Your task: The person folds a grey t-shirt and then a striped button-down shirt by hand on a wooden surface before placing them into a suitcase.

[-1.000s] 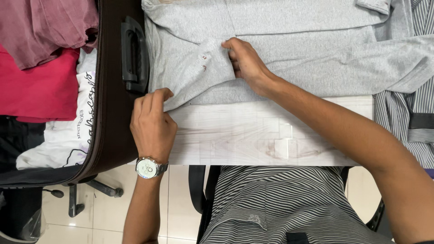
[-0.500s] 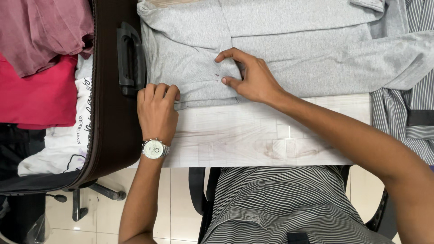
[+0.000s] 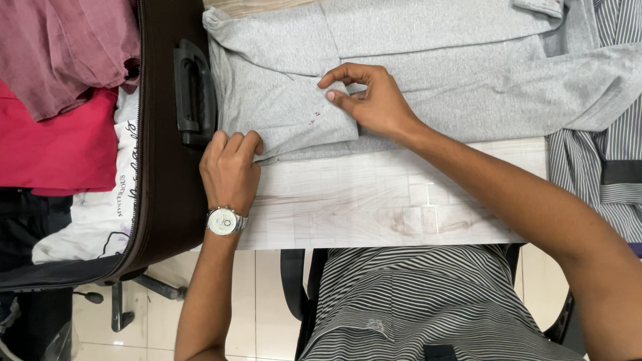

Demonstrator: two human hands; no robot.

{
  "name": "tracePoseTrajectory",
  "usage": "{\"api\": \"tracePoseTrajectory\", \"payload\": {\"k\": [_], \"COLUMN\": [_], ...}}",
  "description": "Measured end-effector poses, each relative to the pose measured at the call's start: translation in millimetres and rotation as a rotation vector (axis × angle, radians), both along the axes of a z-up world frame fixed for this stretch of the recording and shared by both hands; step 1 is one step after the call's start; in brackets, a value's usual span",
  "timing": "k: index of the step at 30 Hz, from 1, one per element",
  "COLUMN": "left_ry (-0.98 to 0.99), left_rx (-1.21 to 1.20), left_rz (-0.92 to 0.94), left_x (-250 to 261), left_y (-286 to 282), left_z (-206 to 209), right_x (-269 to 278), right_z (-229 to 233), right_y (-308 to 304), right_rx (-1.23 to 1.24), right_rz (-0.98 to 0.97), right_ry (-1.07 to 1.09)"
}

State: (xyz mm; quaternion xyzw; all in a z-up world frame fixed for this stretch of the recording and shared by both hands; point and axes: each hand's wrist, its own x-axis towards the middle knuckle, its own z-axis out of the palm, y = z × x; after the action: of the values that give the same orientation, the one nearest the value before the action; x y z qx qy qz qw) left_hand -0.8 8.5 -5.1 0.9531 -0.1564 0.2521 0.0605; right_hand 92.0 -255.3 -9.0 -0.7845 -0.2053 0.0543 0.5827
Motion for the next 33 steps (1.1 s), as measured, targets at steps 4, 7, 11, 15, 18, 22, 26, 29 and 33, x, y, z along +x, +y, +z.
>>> {"api": "tracePoseTrajectory", "payload": {"k": [4, 7, 11, 15, 18, 22, 26, 29, 33], "left_ry": [0.053, 0.197, 0.311, 0.309, 0.339, 0.453, 0.460, 0.435, 0.470], "left_rx": [0.002, 0.017, 0.031, 0.005, 0.010, -0.083, -0.185, -0.038, 0.078], "left_rz": [0.014, 0.062, 0.127, 0.064, 0.068, 0.215, 0.332, 0.322, 0.248], "left_x": [0.6, -1.3, -4.9, -4.7, -1.6, -4.7, -4.9, -6.0, -9.8], "left_y": [1.3, -2.2, -9.4, -17.3, -22.7, -20.6, -15.8, -14.2, -23.3], "left_z": [-2.0, 2.9, 22.8, 38.6, 43.1, 41.5, 32.0, 26.4, 40.0], "right_x": [-1.6, -4.1, -8.3, -6.8, -2.5, 8.6, 8.8, -0.8, -16.8], "right_z": [-1.3, -4.2, -1.6, 5.1, 14.2, 14.5, 0.3, 3.7, 16.7], "right_y": [-3.5, -6.3, -11.8, -6.9, -1.1, 1.4, -3.2, -5.4, -6.0], "right_rx": [-0.086, -0.097, -0.232, -0.238, -0.226, -0.180, -0.118, -0.385, -0.707], "right_rz": [-0.141, -0.112, -0.077, 0.032, 0.086, 0.021, 0.069, 0.066, 0.087], "right_ry": [0.161, -0.029, 0.079, -0.019, -0.080, 0.197, -0.167, -0.092, -0.009]}}
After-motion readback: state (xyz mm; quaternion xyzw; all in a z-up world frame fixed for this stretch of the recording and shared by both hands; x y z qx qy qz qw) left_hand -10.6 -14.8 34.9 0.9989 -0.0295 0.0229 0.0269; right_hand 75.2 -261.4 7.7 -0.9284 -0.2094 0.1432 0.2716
